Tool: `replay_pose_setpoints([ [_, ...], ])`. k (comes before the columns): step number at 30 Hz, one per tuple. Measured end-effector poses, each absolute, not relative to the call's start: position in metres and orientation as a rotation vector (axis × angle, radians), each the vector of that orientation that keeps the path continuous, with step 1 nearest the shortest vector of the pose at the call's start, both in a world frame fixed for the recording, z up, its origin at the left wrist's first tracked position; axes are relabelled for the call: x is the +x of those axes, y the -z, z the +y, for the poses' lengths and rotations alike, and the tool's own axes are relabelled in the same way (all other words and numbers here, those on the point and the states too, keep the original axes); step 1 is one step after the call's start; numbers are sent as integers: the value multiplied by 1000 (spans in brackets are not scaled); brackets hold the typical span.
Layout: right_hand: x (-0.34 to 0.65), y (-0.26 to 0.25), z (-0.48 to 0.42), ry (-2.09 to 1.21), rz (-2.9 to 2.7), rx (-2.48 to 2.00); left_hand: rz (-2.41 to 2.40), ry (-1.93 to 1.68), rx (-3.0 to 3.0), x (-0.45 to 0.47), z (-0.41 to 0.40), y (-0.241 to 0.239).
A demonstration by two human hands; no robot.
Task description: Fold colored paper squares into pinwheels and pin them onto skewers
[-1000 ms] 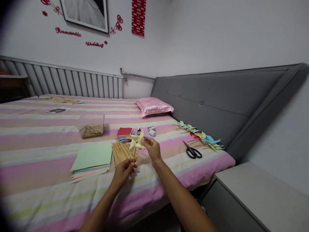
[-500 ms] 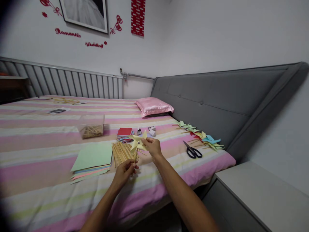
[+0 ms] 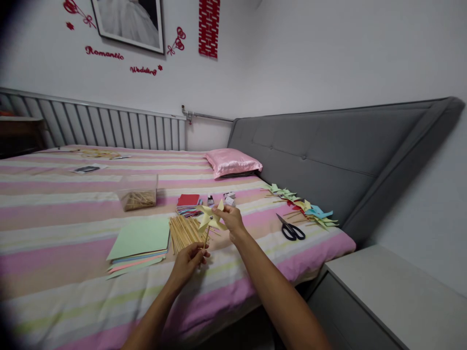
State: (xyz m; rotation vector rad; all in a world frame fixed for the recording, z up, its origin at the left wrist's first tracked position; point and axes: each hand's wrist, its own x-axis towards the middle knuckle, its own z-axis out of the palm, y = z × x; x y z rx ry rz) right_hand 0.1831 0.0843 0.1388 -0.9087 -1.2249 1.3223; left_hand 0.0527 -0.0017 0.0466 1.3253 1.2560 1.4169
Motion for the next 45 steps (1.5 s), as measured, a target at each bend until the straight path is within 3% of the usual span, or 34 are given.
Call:
replay_pose_setpoints([
  [22,187,-135,82,-1224,-1293,-969,1290,-1486,1254,50,-1,-50],
  [33,188,-130,75,-822,-1406,-995,1343,-1539,1203,49,-1,-52],
  [45,180,-141,68,-704,-1540,-929,1384,-1524,1236,49,-1,-52],
])
